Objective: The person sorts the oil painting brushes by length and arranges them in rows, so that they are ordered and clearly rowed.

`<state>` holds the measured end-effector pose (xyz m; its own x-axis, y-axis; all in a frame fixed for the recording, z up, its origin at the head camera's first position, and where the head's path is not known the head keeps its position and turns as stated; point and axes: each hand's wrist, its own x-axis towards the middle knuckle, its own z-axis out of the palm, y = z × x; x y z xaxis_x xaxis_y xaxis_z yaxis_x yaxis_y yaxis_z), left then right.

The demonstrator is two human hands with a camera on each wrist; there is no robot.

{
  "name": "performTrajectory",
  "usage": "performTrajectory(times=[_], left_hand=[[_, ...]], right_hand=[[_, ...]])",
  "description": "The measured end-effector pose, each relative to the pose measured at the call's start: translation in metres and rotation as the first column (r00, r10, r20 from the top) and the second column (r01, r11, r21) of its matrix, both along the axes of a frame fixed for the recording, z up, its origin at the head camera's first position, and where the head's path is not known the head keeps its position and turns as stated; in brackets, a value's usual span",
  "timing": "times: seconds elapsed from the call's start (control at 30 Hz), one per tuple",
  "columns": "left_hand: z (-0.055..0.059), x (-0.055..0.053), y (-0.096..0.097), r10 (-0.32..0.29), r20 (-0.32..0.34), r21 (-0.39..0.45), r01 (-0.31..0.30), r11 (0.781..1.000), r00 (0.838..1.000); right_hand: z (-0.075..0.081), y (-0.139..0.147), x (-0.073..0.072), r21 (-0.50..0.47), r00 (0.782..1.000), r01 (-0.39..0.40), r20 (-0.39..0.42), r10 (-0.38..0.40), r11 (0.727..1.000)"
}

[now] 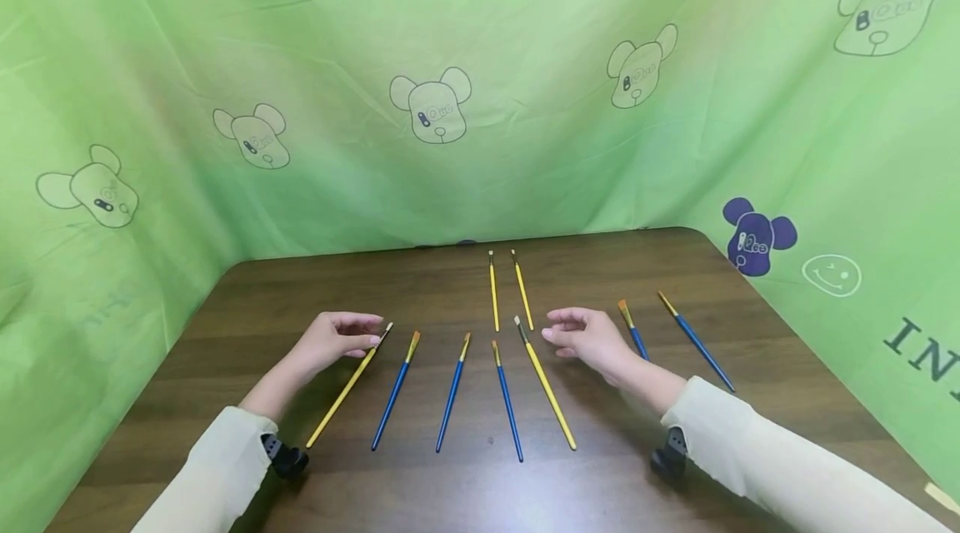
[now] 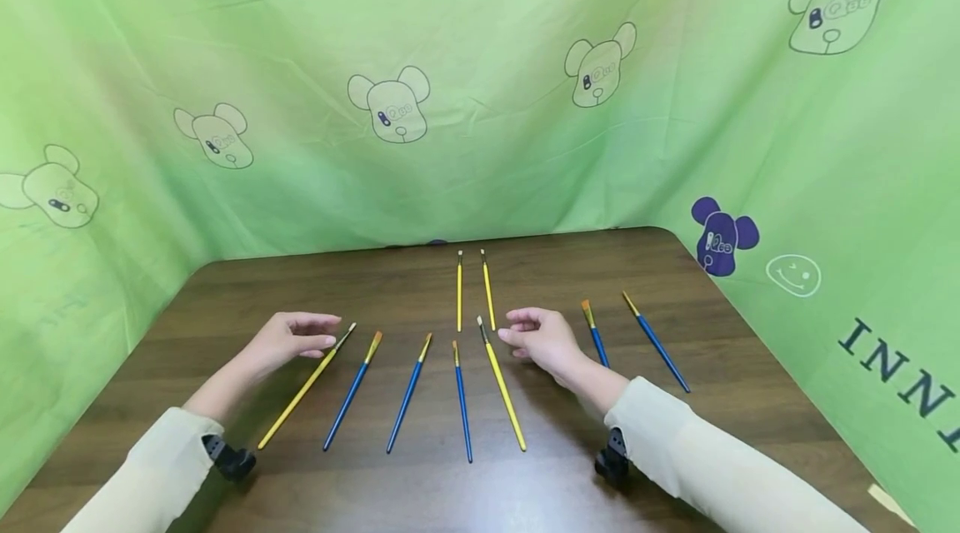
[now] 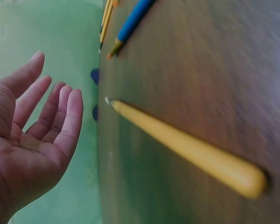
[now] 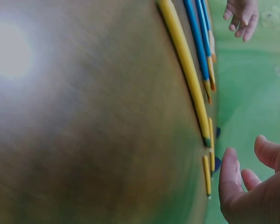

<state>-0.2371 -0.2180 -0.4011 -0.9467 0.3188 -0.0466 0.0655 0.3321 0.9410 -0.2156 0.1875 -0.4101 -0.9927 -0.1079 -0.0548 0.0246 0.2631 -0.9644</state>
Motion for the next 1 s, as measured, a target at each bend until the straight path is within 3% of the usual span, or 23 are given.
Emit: performTrajectory(times=[0.43,0.77,1.0], left_hand=[[-0.019,0.015,-0.031,0.027,0.041,-0.076,-0.023,0.997,0.999],[-0.026,0.018,-0.035,0.023,0.058,-0.094,-0.017,0.995,0.998],[-0.029,0.02,-0.032,0.033,0.04,-0.102,-0.028,0.994,0.999]], right_hand=[[-0.008,-0.009,0.025,0.015,0.999,-0.015,0.046,0.015,1.0],[-0.015,-0.01,0.027,0.04,0.998,-0.013,0.067,0.011,0.999],[-0.013,-0.011,0.029,0.082,0.997,-0.068,0.042,0.065,0.994]])
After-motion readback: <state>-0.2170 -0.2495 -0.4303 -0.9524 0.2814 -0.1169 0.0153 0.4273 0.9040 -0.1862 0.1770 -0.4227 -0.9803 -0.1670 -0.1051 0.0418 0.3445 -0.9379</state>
